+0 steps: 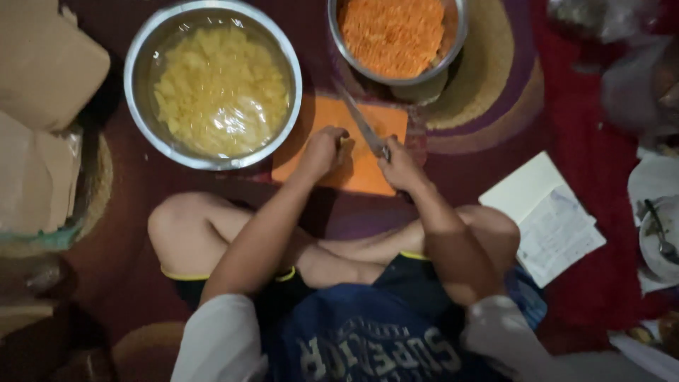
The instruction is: Cutting vegetables into small pieces on a cutting board using a knife
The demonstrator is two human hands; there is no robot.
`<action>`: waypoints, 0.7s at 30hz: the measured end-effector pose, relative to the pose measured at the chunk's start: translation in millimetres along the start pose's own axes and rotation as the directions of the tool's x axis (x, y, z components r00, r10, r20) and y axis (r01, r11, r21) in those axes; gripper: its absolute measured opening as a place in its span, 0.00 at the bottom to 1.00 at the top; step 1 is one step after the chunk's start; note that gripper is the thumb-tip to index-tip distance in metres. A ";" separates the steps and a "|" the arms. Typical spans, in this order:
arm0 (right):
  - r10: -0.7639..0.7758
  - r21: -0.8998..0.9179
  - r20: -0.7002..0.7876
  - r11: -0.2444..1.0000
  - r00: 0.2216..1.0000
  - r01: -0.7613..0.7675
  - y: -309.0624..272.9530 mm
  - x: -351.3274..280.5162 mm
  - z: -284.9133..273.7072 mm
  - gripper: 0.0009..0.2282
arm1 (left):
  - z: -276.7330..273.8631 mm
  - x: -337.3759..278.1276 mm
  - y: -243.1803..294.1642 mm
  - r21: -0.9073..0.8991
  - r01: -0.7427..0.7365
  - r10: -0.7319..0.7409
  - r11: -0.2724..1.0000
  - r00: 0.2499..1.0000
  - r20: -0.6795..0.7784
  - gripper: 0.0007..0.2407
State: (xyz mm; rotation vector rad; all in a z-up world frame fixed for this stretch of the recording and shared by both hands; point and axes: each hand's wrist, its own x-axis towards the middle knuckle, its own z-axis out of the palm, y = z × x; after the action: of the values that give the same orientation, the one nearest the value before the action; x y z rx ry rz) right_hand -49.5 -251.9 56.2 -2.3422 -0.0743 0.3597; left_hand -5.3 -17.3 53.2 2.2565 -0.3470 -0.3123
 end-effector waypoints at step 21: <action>0.035 -0.133 0.039 0.991 0.999 -0.030 -75.5 -26.5 -16.4 0.13 | 30.7 -6.5 -33.6 0.303 -0.117 0.083 0.946 0.989 0.121 0.16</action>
State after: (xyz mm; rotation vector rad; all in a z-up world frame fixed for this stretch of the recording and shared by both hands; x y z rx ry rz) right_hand -66.4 -213.2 126.2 -2.4701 -0.0823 0.4311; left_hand -16.7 -15.1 8.7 2.5238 -0.6016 -0.3453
